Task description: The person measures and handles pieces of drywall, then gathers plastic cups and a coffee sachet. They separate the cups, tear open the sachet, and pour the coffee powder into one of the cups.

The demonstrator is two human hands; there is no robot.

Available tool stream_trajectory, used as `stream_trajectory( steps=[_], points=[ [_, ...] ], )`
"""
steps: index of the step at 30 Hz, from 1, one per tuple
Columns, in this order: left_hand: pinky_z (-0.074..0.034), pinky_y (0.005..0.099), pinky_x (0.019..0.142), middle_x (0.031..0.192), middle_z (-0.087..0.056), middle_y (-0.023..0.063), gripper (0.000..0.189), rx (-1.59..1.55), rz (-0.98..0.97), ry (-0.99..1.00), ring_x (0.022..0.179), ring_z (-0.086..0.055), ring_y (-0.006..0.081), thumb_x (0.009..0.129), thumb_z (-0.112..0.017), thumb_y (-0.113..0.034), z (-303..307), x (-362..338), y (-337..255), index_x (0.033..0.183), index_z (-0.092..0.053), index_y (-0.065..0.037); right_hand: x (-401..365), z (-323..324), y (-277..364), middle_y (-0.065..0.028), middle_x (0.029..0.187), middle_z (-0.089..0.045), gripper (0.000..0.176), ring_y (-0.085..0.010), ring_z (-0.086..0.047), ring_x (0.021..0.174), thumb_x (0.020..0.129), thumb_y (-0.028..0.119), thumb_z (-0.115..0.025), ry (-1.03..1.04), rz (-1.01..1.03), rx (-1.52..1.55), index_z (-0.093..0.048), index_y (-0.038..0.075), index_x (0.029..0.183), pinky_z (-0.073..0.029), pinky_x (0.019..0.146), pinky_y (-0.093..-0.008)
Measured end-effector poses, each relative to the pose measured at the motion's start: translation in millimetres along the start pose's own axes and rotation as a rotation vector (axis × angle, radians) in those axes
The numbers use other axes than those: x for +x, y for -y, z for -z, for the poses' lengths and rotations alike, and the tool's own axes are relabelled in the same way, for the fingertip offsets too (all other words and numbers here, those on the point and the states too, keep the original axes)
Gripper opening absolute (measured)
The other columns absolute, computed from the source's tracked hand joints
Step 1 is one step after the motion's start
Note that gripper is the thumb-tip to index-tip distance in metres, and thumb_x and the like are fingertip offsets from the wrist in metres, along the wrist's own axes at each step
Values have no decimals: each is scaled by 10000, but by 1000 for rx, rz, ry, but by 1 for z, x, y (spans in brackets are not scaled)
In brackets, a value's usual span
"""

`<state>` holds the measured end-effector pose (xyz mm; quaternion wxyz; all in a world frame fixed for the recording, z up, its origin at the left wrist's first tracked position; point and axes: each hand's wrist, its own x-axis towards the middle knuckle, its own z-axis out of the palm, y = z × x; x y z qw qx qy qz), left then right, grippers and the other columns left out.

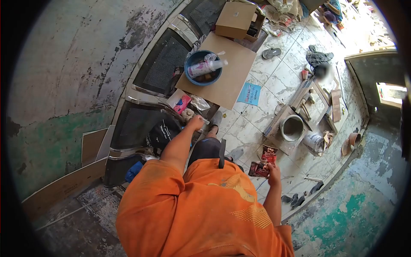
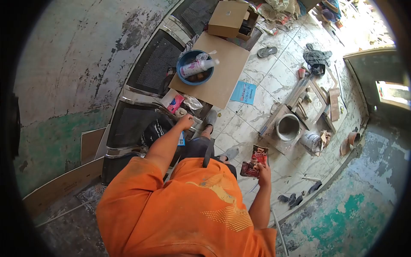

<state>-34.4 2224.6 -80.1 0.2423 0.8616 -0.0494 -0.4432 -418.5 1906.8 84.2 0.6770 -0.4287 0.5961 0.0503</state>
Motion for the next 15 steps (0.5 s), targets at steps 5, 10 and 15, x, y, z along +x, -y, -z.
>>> stream_trajectory(
  steps=[5,10,15],
  points=[
    [-436,443,1016,1411,-457,183,726,37,-138,-255,1258,-493,377,782,-660,-181,59,92,-87,1454,-391,-235,-37,-35,-11,-35,1079,-654,282,-244,-603,1075,951,307,-548,122,-352,-58,-552,149,1185,-501,796,-598],
    [-409,507,1037,1484,-313,157,827,180,-150,-372,1320,-412,413,756,-708,-159,112,163,-164,1481,-338,-310,-56,-54,-43,-97,881,-672,224,-255,-669,737,917,273,-533,-9,-548,48,-598,85,1021,-544,628,-502],
    [-379,550,1049,1495,-318,164,860,406,-107,-328,1388,-333,393,752,-787,-258,120,208,-186,1475,-329,-340,-81,-57,-77,-136,824,-667,229,-282,-666,693,908,259,-491,-35,-667,276,-587,53,930,-554,641,-455]
  ],
)
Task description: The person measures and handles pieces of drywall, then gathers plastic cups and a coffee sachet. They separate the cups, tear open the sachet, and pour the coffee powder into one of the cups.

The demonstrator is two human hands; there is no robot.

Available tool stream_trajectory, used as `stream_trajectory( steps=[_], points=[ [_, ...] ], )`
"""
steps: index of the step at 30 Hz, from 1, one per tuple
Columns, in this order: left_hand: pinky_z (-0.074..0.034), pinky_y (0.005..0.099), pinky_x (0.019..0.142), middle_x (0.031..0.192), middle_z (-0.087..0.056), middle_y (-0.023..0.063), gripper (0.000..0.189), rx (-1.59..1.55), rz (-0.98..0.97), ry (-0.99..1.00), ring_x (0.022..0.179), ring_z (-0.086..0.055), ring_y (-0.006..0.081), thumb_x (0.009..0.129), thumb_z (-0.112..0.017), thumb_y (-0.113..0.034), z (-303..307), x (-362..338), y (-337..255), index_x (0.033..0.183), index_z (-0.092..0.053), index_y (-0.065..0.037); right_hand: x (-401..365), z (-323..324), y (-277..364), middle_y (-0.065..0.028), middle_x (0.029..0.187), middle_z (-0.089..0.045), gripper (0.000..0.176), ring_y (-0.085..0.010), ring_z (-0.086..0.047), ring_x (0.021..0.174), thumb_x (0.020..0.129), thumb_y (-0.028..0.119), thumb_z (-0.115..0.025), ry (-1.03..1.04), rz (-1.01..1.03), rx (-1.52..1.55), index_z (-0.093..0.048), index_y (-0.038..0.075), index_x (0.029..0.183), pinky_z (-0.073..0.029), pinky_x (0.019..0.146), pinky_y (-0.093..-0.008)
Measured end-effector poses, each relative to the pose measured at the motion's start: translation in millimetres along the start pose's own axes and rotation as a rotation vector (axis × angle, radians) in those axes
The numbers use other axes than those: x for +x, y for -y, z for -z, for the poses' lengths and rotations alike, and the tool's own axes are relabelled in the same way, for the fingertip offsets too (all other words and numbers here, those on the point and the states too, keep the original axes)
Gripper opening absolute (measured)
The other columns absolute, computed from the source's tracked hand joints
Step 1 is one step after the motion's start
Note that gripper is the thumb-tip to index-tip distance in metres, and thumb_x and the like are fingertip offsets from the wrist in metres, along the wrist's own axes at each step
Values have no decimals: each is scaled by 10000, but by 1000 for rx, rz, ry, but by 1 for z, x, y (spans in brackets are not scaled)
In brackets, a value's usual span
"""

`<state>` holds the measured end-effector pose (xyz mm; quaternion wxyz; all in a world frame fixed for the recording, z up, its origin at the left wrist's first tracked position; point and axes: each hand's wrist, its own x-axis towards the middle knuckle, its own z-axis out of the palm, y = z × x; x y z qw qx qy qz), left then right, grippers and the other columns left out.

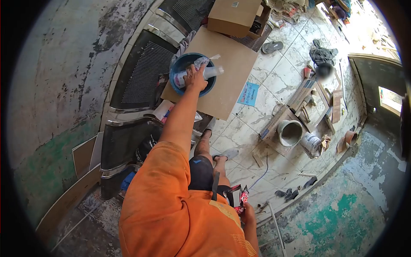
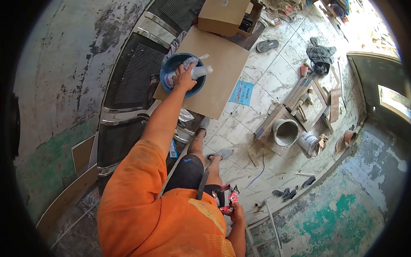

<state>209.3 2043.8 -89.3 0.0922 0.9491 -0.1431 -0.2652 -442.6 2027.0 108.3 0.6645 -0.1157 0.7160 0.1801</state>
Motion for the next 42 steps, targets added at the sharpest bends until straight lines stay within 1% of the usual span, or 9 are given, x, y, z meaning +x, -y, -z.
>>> stream_trajectory(
  steps=[3,10,18,21,23,28,32,35,42],
  points=[
    [-332,559,1081,1547,-272,135,867,64,118,92,1412,-291,376,760,-807,-328,-7,3,-3,1483,-331,-363,-11,0,-10,-115,794,-650,206,-288,-659,683,874,215,-490,-135,11,98,-598,40,871,-561,664,-440],
    [-371,527,1043,1303,-549,137,788,74,-42,-110,1245,-516,321,714,-825,-396,-7,15,21,1375,-455,-181,-4,30,-30,-72,783,-631,194,-249,-667,657,868,216,-515,-122,65,95,-608,50,904,-589,600,-433],
    [-505,455,902,1175,-637,141,736,-469,-260,-338,1075,-622,358,679,-804,-450,76,-42,-11,1271,-556,-90,-12,-18,42,-26,725,-574,357,-121,-527,563,920,411,-582,-202,401,-324,-613,70,817,-455,485,-297],
    [-516,398,880,1092,-683,132,646,-868,-438,-76,1001,-660,298,745,-758,-436,99,-74,-38,1245,-587,-64,-5,-23,75,-108,823,-658,454,-232,-625,669,939,474,-563,-332,614,-702,-658,32,912,-523,645,-354],
    [-508,365,886,1078,-683,130,627,-1080,-509,177,991,-651,230,782,-729,-419,106,-103,-67,1250,-580,-29,-46,-66,118,-210,992,-695,516,-362,-669,911,961,490,-523,-534,850,-1084,-646,14,1117,-506,852,-402],
    [-455,341,966,1166,-643,158,636,-873,-725,747,1094,-590,213,846,-684,-391,123,-214,-154,1323,-520,-2,-148,-116,179,-190,825,-702,604,-377,-671,929,963,491,-500,-426,1165,-1151,-476,87,1410,-488,862,-454],
    [-445,365,988,1219,-625,168,686,-458,-1100,1053,1122,-592,285,878,-661,-475,110,-306,-219,1357,-490,-15,-190,-89,184,-206,925,-678,596,-273,-659,963,981,484,-515,-89,1318,-767,-480,47,1383,-487,879,-389],
    [-435,367,990,1233,-611,171,677,-448,-1107,1109,1145,-572,257,885,-665,-472,105,-364,-252,1363,-483,-28,-161,-34,174,-157,1205,-622,643,-230,-573,1122,1003,522,-470,215,1354,-361,-521,-52,1286,-444,960,-358],
    [-452,346,959,1152,-605,177,668,-602,-1005,952,1065,-590,249,858,-717,-457,57,-480,-317,1288,-490,1,-176,88,165,-134,1115,-666,599,-206,-641,985,914,455,-646,462,1280,35,-571,-54,1221,-501,870,-340]
  ],
)
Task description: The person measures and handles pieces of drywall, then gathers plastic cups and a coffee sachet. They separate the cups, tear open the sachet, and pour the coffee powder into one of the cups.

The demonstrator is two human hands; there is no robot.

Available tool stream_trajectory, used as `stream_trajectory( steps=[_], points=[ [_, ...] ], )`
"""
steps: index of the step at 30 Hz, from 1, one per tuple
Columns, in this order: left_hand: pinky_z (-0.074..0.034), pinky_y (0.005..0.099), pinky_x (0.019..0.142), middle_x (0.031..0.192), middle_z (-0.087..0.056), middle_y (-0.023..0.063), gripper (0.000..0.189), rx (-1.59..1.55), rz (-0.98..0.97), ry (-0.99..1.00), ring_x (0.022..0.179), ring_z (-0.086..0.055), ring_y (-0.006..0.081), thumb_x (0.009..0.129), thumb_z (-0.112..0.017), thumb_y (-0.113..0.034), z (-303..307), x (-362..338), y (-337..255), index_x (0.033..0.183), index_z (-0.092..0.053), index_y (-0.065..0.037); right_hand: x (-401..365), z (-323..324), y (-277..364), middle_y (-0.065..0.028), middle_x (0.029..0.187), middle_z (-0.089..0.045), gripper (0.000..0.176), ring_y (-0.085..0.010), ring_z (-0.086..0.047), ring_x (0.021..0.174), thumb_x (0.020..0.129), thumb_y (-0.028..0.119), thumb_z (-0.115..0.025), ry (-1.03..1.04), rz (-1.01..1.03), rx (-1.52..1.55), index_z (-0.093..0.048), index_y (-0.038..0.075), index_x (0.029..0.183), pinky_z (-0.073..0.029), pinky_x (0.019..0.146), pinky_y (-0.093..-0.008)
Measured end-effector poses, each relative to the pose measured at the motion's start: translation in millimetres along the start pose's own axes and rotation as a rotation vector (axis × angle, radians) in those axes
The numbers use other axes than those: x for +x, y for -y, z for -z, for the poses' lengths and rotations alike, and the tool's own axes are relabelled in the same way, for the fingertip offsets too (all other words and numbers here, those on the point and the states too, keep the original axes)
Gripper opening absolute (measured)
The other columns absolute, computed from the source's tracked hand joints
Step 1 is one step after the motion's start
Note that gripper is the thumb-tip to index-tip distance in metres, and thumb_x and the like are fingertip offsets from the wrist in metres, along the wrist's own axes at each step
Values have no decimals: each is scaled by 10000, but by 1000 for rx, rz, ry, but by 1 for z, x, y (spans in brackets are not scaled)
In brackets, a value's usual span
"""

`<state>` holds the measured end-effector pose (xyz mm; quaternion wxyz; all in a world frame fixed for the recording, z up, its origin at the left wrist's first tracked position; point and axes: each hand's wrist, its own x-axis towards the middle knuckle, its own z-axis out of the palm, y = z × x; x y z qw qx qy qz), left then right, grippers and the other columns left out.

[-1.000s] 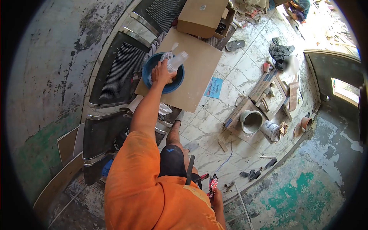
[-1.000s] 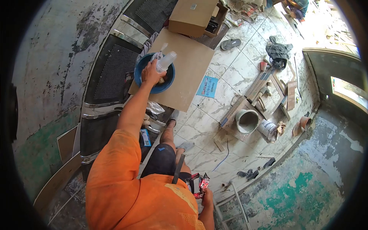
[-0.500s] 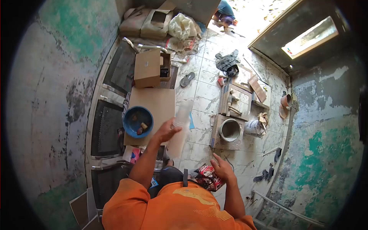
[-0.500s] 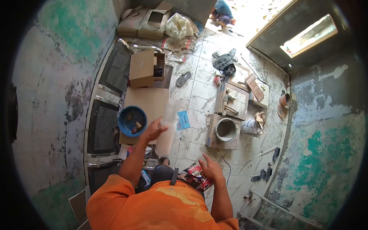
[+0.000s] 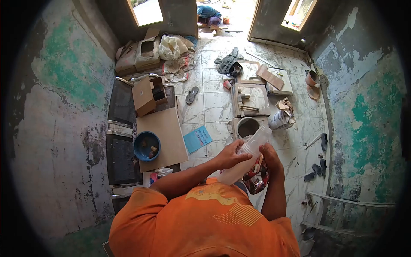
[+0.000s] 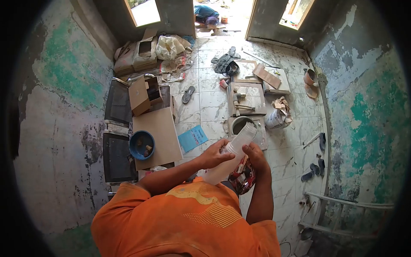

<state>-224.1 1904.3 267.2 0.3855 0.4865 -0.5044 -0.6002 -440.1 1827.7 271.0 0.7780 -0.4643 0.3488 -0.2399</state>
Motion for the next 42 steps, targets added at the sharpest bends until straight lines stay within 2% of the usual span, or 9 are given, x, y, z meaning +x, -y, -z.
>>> stream_trajectory(
  steps=[4,9,10,12,15,18,23,31,42],
  points=[
    [-494,310,786,1000,-578,97,509,-216,-34,-159,907,-579,155,878,-737,-386,-50,27,18,1126,-471,-29,-15,47,11,-128,1118,-667,574,-202,-631,1008,931,445,-620,36,24,-19,-585,-52,1217,-484,908,-340],
    [-490,255,822,1131,-510,54,267,-461,-21,-15,1027,-559,122,982,-620,-236,-84,47,14,1136,-454,-93,-26,97,-5,-123,1051,-679,539,-186,-648,938,956,459,-581,41,38,90,-610,-39,1160,-512,821,-314],
    [-459,317,926,1205,-488,79,226,-120,-259,-115,1120,-533,181,964,-637,-187,-86,63,43,1109,-490,-94,-32,101,-2,-123,1051,-679,539,-186,-648,938,956,459,-581,19,22,107,-610,-39,1160,-512,821,-314],
    [-435,380,997,1351,-408,172,126,255,-323,-201,1261,-425,269,908,-683,-145,-92,57,-5,955,-583,-84,-42,98,14,-127,1071,-678,557,-192,-643,958,966,475,-560,5,1,158,-613,-42,1167,-504,855,-324],
    [-405,406,1021,1284,-487,151,152,604,-526,-184,1216,-472,299,844,-735,-125,-86,64,-25,874,-597,-70,-37,123,2,-135,1096,-674,576,-196,-635,986,965,485,-561,24,36,98,-615,-49,1173,-492,891,-330],
    [-405,412,1009,1199,-553,127,166,497,-469,2,1149,-533,308,804,-754,-101,-77,76,-28,847,-599,-58,-26,133,-7,-138,1110,-671,583,-196,-628,1002,960,492,-568,14,24,87,-623,-50,1169,-485,899,-325],
    [-455,378,805,853,-615,70,210,546,-550,96,853,-570,253,758,-797,-107,-55,110,-39,843,-610,-62,-27,121,12,-131,1065,-679,592,-181,-629,964,953,512,-574,-95,39,28,-641,-47,1136,-487,872,-313],
    [-438,385,804,875,-614,63,138,471,-459,268,865,-566,256,814,-747,-122,-26,137,-48,864,-632,-65,-12,111,21,-122,1002,-692,603,-169,-649,879,945,540,-569,-288,-9,-140,-648,-39,1097,-511,802,-307],
    [-446,384,849,936,-605,83,125,110,-444,592,921,-560,261,875,-687,-99,28,152,-56,922,-583,-49,-5,59,47,-129,1059,-686,580,-181,-632,979,949,490,-601,-450,60,-114,-635,-49,1160,-485,897,-318]
  ],
)
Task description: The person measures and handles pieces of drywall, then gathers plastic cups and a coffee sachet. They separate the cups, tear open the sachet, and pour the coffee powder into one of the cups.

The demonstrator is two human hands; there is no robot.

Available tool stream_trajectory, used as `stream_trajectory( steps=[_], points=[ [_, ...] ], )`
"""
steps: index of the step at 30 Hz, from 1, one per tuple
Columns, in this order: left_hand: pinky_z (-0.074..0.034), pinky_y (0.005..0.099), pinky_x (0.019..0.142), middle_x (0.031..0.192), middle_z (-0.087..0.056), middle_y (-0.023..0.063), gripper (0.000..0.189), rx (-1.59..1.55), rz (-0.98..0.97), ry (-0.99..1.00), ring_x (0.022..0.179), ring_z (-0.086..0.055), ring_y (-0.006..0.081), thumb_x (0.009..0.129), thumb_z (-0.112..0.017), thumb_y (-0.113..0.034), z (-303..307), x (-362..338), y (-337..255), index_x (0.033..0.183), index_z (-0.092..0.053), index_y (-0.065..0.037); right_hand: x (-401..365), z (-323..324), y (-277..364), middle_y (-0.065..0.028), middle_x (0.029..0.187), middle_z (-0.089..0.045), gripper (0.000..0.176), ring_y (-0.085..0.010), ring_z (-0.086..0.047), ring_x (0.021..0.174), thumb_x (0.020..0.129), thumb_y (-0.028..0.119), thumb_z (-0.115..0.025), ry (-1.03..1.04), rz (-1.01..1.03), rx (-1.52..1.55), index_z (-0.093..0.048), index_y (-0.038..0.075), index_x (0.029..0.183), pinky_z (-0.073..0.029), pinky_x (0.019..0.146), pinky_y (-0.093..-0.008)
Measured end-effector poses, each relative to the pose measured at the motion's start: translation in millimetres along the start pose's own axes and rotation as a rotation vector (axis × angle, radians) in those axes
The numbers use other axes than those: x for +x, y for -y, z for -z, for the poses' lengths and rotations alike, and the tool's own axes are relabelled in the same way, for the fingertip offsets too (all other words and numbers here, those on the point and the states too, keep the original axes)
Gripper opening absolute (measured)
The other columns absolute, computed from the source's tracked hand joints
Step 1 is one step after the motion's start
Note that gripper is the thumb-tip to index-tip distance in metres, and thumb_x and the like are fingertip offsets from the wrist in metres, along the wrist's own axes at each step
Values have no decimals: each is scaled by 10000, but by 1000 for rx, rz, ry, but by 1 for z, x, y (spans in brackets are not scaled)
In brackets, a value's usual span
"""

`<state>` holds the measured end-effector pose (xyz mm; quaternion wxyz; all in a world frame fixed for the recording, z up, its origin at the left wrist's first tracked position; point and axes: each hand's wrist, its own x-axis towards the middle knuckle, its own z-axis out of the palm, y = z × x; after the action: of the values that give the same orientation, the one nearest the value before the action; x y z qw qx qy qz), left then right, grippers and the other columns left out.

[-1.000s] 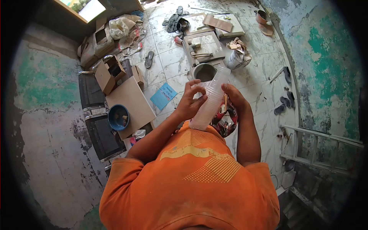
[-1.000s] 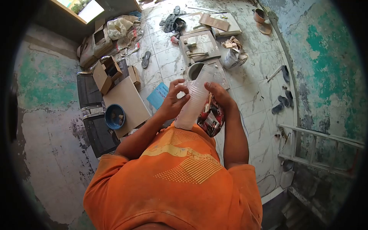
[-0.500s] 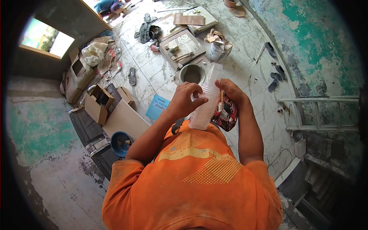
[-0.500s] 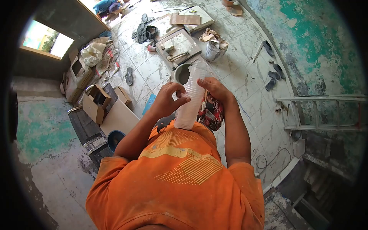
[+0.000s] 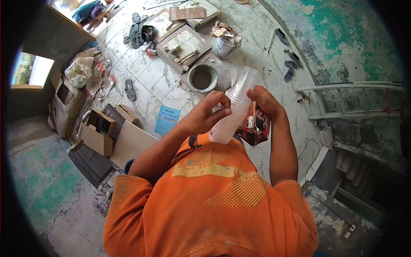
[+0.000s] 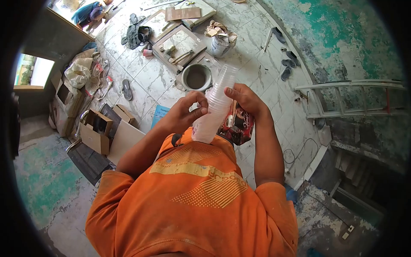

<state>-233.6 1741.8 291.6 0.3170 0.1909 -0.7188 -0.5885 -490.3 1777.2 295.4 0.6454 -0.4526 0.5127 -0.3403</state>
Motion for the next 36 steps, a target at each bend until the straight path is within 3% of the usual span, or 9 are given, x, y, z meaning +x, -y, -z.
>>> stream_trajectory(
  steps=[3,6,9,15,19,25,31,33,36],
  points=[
    [-441,375,841,880,-602,79,137,-52,179,11,906,-557,249,884,-686,-134,4,4,-15,936,-590,-50,-4,-8,14,-127,1060,-688,576,-181,-637,969,941,485,-616,-9,-84,-38,-634,-44,1167,-486,897,-320],
    [-450,380,754,830,-575,86,152,337,280,40,808,-541,244,886,-690,-153,6,12,-24,938,-608,-36,-1,-14,8,-122,1037,-693,576,-179,-641,943,937,488,-621,-78,-91,-28,-638,-42,1164,-492,882,-321],
    [-433,394,747,788,-551,86,137,439,223,12,767,-520,245,845,-720,-144,1,10,-14,905,-642,-50,0,-18,1,-126,1019,-697,570,-171,-645,918,934,485,-625,-118,-122,-7,-648,-48,1137,-502,850,-316],
    [-395,385,910,917,-567,45,108,266,-57,67,976,-496,265,772,-760,-106,-3,4,-10,825,-668,-88,1,-13,12,-137,935,-708,566,-169,-660,818,926,492,-630,-139,-194,-98,-677,-61,1039,-520,772,-305],
    [-361,434,976,994,-571,30,127,256,-42,155,1111,-460,287,774,-761,-116,0,-4,-10,859,-668,-101,-4,-15,17,-133,902,-710,570,-171,-666,791,924,498,-630,-155,-218,-142,-687,-62,1021,-526,753,-309],
    [-184,663,1084,916,-620,45,237,689,169,-37,1097,-541,281,812,-736,-339,-20,-6,-24,860,-681,-113,16,-22,25,-116,877,-714,554,-161,-671,756,898,500,-665,-144,-258,-267,-703,-41,1013,-535,699,-306],
    [-267,607,1003,834,-617,0,113,847,55,-64,1028,-561,245,819,-687,-255,-21,-10,-10,846,-691,-146,31,-39,33,-109,867,-707,508,-150,-664,755,900,456,-659,-138,-351,-276,-698,-37,1015,-532,695,-301],
    [-339,482,910,835,-592,0,96,788,-24,-89,977,-554,239,778,-644,-163,-23,-15,-3,855,-699,-152,43,-34,12,-102,863,-704,527,-143,-651,751,890,475,-654,-141,-276,-314,-699,-37,1004,-525,690,-306],
    [-363,414,889,897,-569,26,218,729,-14,-37,964,-539,247,790,-633,-156,-19,-20,5,987,-724,-173,44,-52,47,-106,871,-699,526,-143,-645,767,916,460,-637,-85,-330,-401,-680,-50,1038,-523,700,-316]
  ],
)
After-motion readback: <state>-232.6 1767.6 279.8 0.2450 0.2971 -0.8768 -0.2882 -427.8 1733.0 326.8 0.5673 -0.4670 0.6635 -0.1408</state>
